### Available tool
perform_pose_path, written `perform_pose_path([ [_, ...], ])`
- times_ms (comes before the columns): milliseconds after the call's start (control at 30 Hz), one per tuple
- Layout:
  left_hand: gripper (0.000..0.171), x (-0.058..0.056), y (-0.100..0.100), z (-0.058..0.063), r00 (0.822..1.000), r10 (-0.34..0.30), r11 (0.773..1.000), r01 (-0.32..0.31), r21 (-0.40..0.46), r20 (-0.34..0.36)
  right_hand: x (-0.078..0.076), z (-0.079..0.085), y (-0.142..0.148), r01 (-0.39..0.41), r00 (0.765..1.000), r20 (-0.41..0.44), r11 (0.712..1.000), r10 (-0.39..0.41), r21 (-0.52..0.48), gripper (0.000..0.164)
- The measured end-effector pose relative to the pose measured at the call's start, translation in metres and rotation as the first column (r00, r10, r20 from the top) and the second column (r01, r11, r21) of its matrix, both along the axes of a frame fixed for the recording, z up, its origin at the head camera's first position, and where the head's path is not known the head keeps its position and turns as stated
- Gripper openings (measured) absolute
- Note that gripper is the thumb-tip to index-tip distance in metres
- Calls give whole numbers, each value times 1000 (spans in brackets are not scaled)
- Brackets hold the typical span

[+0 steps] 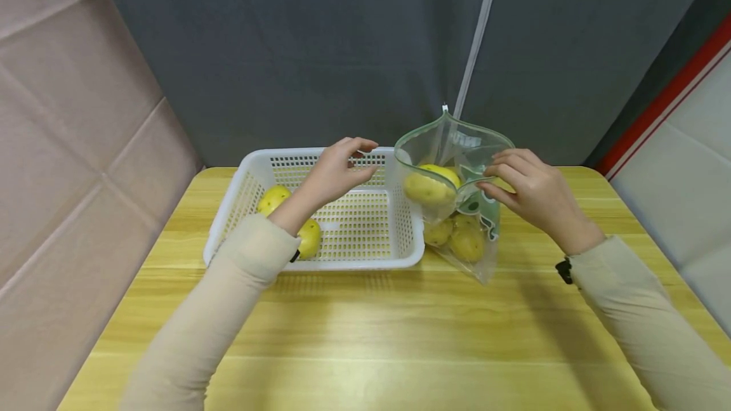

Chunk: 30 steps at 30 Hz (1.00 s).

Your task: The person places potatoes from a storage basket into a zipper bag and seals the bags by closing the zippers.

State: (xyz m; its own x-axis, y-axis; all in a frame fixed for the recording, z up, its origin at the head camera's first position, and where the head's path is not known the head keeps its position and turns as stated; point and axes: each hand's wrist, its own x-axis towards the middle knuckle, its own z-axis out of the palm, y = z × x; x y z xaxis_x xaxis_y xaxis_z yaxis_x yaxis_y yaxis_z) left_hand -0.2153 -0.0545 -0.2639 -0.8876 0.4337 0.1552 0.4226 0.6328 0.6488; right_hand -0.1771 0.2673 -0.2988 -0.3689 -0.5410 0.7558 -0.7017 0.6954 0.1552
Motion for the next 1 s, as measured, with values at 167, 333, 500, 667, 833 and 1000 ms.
perform_pose_path([
  [167, 44, 2, -7, 0, 999, -34, 996, 35, -82, 12, 0, 1, 1, 6, 1000, 9, 1000, -6, 16, 54],
  [333, 45, 3, -15, -2, 997, -76, 984, 74, -161, -10, 1, 2, 5, 22, 999, 23, 999, -23, 32, 55],
  [500, 45, 5, -24, -5, 997, -81, 979, 82, -187, 10, 1, 1, 6, 1, 1000, 15, 1000, -2, 4, 56],
  [667, 46, 10, -36, -10, 996, -76, 974, 84, -210, 44, 3, 2, 8, 25, 999, 37, 999, -27, 43, 57],
  [833, 45, 14, -47, -16, 995, -97, 965, 100, -243, 26, 3, 3, 9, 46, 997, 52, 996, -50, 82, 57],
  [1000, 43, 16, -59, -25, 994, -103, 960, 106, -257, 25, 2, 0, 8, 18, 1000, 18, 999, -19, 40, 56],
])
